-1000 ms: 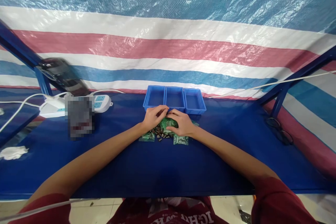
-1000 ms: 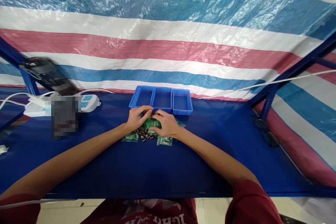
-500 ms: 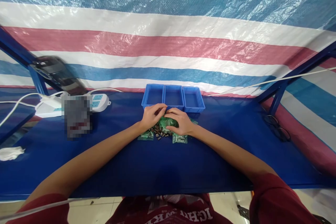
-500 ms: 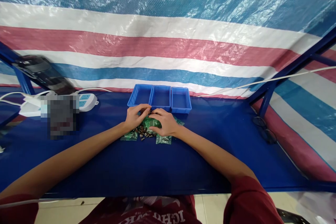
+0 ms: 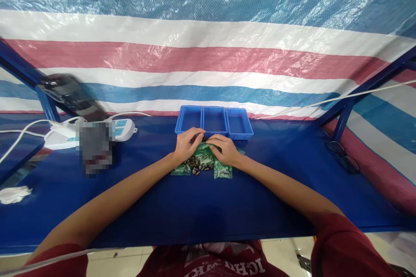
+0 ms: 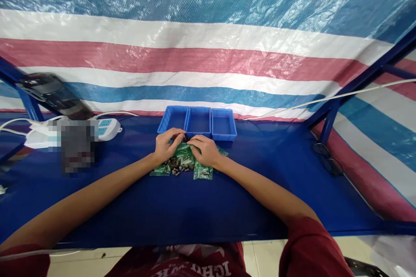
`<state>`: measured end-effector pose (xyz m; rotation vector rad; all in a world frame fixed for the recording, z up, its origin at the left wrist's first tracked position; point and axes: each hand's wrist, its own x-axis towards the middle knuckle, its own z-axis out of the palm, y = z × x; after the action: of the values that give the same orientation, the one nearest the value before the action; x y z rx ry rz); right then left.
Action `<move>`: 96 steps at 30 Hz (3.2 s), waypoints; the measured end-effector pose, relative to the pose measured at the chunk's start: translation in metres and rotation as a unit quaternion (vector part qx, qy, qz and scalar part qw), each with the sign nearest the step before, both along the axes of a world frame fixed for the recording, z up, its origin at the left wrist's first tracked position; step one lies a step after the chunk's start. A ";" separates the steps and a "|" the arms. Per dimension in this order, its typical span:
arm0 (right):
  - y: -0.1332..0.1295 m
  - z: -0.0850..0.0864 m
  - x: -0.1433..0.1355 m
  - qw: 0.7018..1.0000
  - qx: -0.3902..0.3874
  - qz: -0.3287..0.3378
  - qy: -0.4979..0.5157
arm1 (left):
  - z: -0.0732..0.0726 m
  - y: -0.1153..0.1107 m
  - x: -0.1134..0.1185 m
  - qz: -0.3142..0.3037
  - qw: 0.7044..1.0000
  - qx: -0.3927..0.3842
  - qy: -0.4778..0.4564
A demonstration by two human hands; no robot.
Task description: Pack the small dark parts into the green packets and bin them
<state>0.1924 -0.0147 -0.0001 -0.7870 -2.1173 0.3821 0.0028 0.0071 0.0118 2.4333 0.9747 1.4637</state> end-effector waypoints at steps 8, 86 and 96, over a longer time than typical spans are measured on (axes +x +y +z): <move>-0.003 0.006 -0.001 0.992 -0.038 -0.079 0.087 | 0.002 0.001 -0.003 -0.073 0.997 -0.032 -0.002; -0.002 0.003 -0.001 0.992 -0.069 -0.055 0.095 | -0.003 0.004 -0.002 -0.028 0.997 0.016 0.065; -0.001 0.000 -0.001 0.993 -0.056 -0.070 0.081 | -0.003 0.005 -0.003 -0.048 0.997 0.013 0.063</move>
<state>0.1912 -0.0161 0.0002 -0.9313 -1.8906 0.4759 -0.0002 0.0121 0.0087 2.5793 0.8524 1.3154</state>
